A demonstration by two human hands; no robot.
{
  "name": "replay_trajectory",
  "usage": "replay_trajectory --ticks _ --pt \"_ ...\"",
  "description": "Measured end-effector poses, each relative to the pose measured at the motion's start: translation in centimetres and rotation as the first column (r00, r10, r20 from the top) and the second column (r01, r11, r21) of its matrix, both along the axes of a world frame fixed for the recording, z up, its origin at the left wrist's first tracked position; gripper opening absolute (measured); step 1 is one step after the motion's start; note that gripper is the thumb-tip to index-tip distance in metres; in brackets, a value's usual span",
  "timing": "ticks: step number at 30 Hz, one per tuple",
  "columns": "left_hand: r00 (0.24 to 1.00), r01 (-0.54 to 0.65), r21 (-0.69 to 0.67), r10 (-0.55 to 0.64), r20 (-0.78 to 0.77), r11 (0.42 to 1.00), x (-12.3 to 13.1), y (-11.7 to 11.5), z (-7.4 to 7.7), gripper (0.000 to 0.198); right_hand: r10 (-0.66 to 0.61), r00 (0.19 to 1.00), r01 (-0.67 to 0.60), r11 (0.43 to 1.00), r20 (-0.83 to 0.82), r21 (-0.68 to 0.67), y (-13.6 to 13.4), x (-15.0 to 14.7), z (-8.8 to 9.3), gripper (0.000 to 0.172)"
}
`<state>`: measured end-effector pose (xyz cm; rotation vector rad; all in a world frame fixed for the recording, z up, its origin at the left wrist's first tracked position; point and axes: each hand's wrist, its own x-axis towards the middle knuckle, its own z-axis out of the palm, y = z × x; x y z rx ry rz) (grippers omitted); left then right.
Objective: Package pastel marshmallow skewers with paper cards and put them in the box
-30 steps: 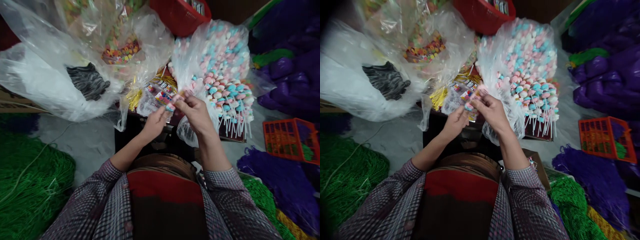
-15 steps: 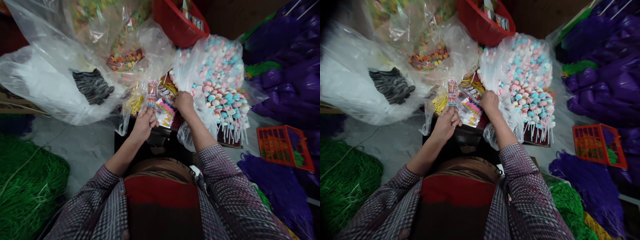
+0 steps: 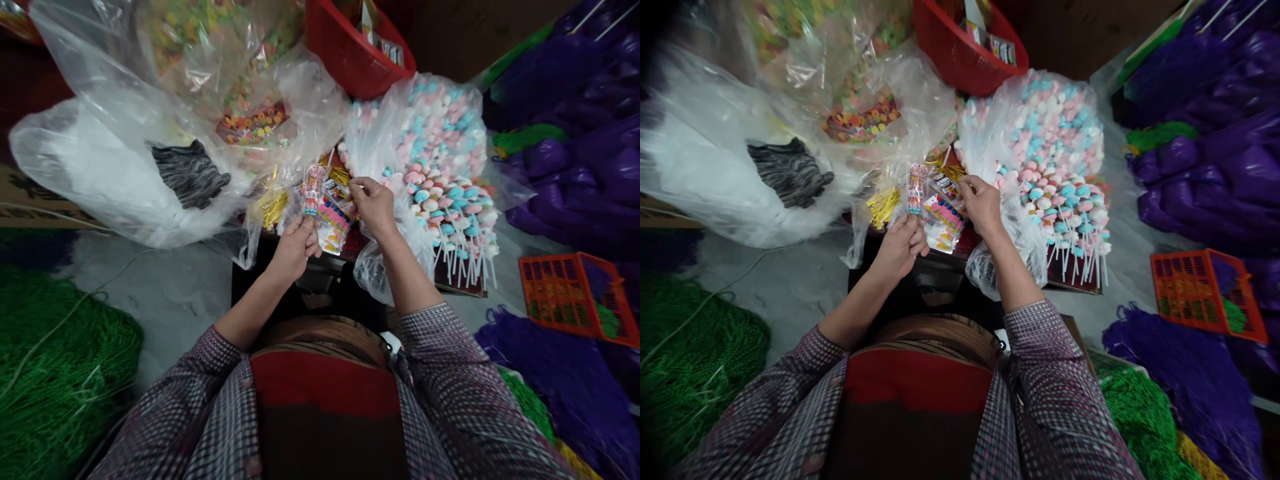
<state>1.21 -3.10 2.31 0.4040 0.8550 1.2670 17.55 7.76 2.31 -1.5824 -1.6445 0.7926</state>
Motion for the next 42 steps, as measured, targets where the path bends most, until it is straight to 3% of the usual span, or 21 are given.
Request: replay_trajectory --ticks 4,9,13,17,21,24,28,34,37,42 --pt "0.994 -0.102 -0.006 0.102 -0.035 0.995 0.4 1.3 0.8 0.028 0.1 0.992 -0.096 0.993 -0.072 0.064 -2.3 -0.4 0.5 0.026" --pt "0.986 -0.141 0.007 0.141 -0.087 0.99 1.6 2.7 1.4 0.019 0.238 0.953 -0.27 0.948 0.189 0.169 -5.0 -0.8 1.4 0.021" --pt "0.989 -0.12 0.031 0.122 -0.079 0.992 2.4 2.8 1.2 0.024 0.22 0.937 -0.27 0.949 0.273 0.161 -6.0 -1.3 1.7 0.022" --pt "0.99 -0.14 0.042 0.142 -0.027 0.989 2.5 2.9 1.5 0.027 0.254 0.956 -0.276 0.948 0.148 0.161 -6.7 -1.1 1.7 0.02" --pt "0.992 -0.122 0.018 0.122 -0.014 0.992 2.1 2.7 2.2 0.029 0.173 0.985 -0.175 0.974 0.029 0.143 -7.4 -0.5 1.7 0.019" --pt "0.995 -0.099 0.017 0.1 -0.022 0.995 2.0 2.1 2.3 0.028 0.097 0.995 -0.101 0.983 0.035 0.155 -7.8 0.1 1.9 0.019" --pt "0.996 -0.079 0.035 0.08 -0.039 0.996 1.9 1.6 1.6 0.028 0.094 0.995 -0.099 0.982 0.035 0.161 -8.5 0.9 2.2 0.017" --pt "0.993 0.031 -0.007 -0.031 -0.113 1.0 2.7 0.8 1.2 0.024 -0.019 0.95 0.043 0.997 -0.313 0.069 -10.0 0.8 2.5 0.017" --pt "0.985 0.096 -0.041 -0.101 -0.138 0.995 3.9 0.0 1.4 0.022 -0.012 0.983 0.049 0.978 -0.184 0.202 -10.4 -0.1 2.1 0.013" --pt "0.987 0.082 -0.011 -0.082 -0.142 0.997 5.2 -0.8 0.9 0.031 -0.012 0.997 -0.02 0.927 0.081 0.375 -11.2 -0.6 1.1 0.02"
